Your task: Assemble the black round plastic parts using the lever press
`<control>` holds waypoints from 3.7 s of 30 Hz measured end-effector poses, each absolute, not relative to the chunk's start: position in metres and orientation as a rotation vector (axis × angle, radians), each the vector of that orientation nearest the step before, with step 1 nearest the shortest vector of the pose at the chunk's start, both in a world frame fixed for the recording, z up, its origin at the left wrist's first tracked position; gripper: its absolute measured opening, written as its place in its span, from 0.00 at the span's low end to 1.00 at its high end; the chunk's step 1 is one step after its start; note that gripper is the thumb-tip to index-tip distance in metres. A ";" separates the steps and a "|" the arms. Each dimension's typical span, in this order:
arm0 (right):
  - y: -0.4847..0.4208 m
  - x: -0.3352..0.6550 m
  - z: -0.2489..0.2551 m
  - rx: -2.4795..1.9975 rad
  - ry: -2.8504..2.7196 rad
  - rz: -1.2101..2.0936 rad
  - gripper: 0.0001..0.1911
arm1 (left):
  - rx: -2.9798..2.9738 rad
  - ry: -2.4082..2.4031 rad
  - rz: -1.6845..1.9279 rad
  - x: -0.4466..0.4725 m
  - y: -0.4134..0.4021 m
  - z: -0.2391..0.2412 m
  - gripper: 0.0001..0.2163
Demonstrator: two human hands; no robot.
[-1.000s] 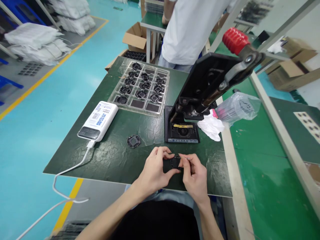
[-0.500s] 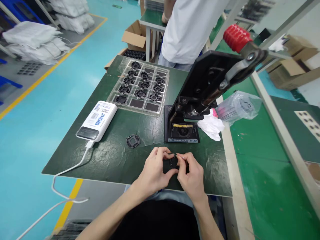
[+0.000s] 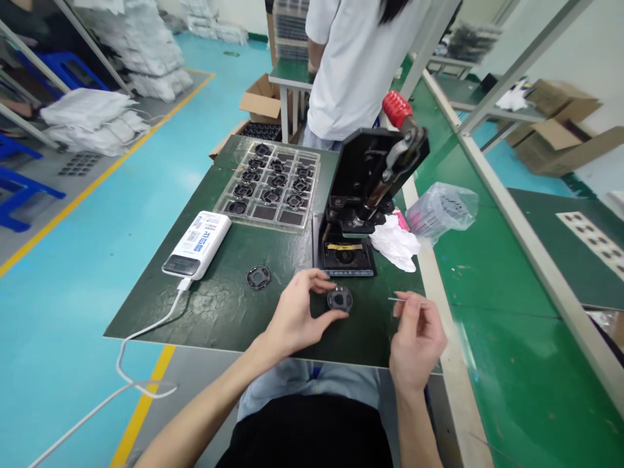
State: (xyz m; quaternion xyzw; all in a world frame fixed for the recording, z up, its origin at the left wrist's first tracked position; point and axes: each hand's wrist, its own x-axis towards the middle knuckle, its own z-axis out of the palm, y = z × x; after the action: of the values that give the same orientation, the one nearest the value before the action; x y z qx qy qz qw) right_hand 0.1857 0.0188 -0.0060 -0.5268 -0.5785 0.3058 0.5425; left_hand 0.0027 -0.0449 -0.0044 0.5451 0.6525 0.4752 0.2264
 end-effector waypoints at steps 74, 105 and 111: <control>0.096 0.129 0.100 -0.515 -1.839 -0.031 0.12 | 2.109 2.169 1.277 -0.022 0.017 -0.034 0.18; 0.074 0.115 0.048 -1.528 -2.482 0.484 0.17 | 1.197 2.768 0.180 -0.209 0.033 0.050 0.11; 0.080 0.114 0.047 -1.575 -2.516 0.462 0.19 | 1.280 2.712 0.283 -0.208 0.037 0.062 0.12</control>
State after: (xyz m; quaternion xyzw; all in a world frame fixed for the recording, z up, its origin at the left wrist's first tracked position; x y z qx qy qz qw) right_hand 0.1145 0.0804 0.0475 -0.5229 -0.8356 0.1533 0.0688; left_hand -0.2085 0.0374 0.0618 0.4240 0.8985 0.0938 0.0645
